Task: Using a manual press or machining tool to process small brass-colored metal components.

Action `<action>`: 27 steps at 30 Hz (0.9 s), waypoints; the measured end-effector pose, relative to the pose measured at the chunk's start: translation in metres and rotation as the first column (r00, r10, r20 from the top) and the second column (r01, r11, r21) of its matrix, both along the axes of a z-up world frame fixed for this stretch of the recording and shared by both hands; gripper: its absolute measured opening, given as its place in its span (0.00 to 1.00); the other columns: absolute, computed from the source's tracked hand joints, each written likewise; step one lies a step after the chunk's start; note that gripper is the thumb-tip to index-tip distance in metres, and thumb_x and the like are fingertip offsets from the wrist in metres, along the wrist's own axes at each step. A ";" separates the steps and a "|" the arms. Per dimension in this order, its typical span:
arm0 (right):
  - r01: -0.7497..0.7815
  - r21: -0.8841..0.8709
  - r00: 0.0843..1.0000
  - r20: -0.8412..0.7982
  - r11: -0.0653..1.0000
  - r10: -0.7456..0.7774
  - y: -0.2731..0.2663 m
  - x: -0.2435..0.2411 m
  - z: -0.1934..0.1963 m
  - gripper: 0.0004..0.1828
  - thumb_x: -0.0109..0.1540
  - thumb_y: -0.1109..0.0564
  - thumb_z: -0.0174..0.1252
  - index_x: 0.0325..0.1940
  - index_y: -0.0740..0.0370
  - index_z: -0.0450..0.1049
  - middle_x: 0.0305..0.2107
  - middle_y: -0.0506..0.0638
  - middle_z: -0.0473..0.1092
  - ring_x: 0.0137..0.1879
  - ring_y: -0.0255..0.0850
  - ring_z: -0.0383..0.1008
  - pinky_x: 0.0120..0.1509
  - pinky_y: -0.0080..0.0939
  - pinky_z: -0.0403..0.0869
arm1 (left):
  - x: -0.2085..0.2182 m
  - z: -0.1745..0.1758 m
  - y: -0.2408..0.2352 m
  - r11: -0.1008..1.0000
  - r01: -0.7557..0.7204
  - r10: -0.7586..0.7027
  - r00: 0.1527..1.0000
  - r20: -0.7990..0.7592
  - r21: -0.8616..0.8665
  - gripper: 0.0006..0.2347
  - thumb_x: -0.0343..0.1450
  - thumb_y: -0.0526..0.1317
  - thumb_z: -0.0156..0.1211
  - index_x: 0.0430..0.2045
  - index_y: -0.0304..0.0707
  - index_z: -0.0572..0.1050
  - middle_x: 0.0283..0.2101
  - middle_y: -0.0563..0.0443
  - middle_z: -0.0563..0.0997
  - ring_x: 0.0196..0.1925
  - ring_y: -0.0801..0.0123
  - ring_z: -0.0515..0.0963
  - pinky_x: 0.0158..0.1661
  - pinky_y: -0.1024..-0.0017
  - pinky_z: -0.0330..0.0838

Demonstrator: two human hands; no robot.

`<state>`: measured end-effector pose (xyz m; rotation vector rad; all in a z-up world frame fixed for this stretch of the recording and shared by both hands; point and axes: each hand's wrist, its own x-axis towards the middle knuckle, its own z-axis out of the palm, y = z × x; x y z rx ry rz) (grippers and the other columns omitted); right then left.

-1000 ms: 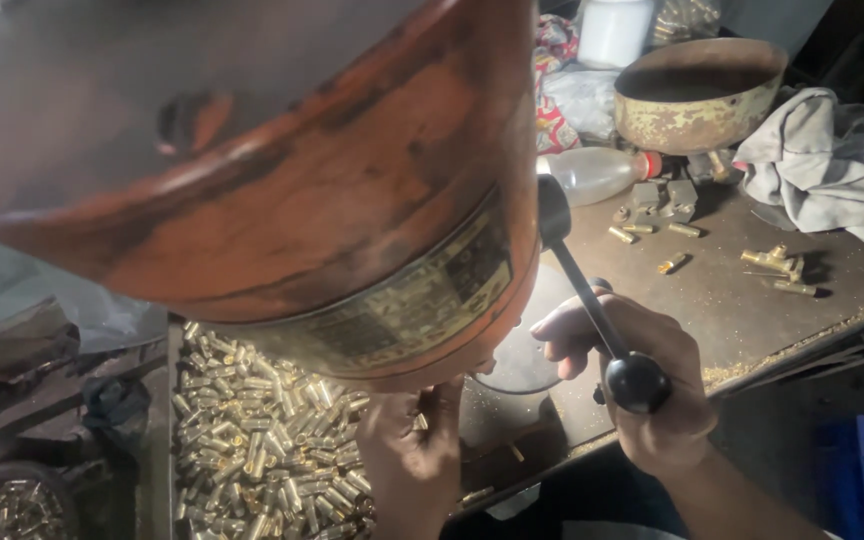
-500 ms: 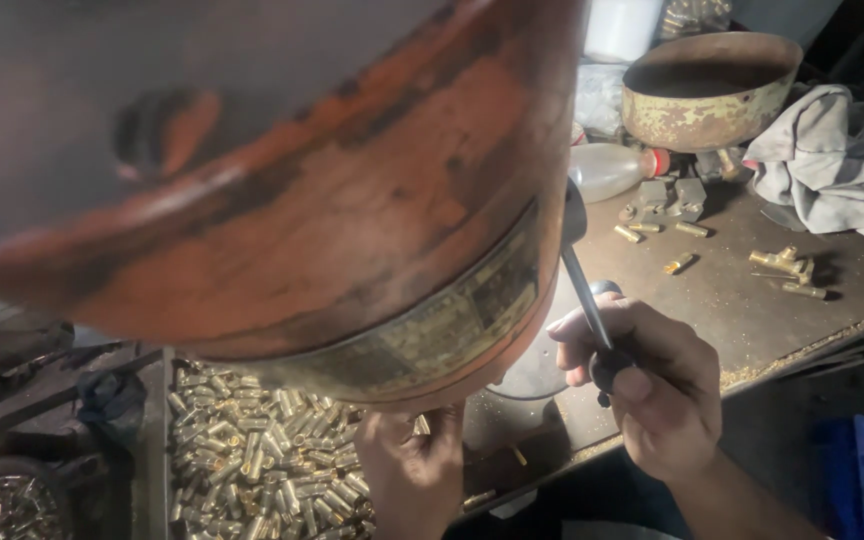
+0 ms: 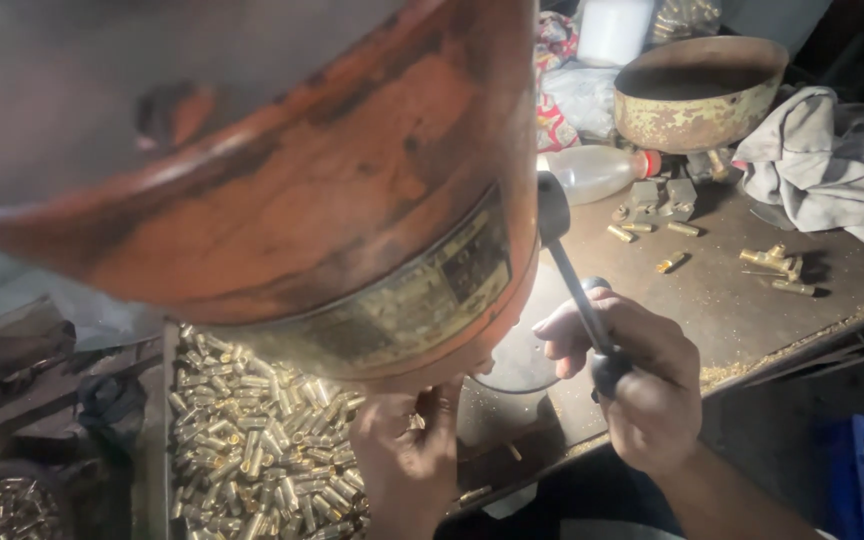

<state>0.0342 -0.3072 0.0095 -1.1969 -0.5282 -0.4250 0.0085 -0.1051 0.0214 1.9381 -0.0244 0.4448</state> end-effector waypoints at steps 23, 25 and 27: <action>0.064 -0.229 0.997 -0.020 0.971 -0.070 -0.007 -0.007 0.018 0.52 0.62 0.16 0.48 0.44 0.74 0.78 0.37 0.57 0.75 0.38 0.38 0.72 0.43 0.38 0.71 | -0.017 -0.003 0.059 0.694 0.200 0.283 0.807 -0.518 0.691 0.11 0.69 0.47 0.60 0.44 0.57 0.82 0.47 0.56 0.80 0.44 0.54 0.83 0.45 0.58 0.77; 0.048 -0.238 0.999 0.009 0.970 -0.048 -0.005 -0.008 0.020 0.52 0.64 0.15 0.46 0.46 0.71 0.79 0.38 0.54 0.75 0.39 0.36 0.73 0.46 0.36 0.71 | -0.017 0.000 0.061 0.700 0.219 0.261 0.807 -0.529 0.680 0.12 0.68 0.47 0.61 0.44 0.57 0.82 0.49 0.54 0.79 0.45 0.51 0.83 0.45 0.56 0.76; 0.073 -0.268 0.994 -0.064 0.961 -0.093 -0.004 -0.009 0.023 0.47 0.62 0.20 0.52 0.42 0.73 0.78 0.36 0.56 0.75 0.36 0.38 0.73 0.42 0.37 0.71 | -0.017 0.001 0.061 0.711 0.231 0.238 0.810 -0.536 0.664 0.11 0.68 0.46 0.61 0.43 0.53 0.81 0.47 0.56 0.80 0.45 0.50 0.83 0.46 0.56 0.76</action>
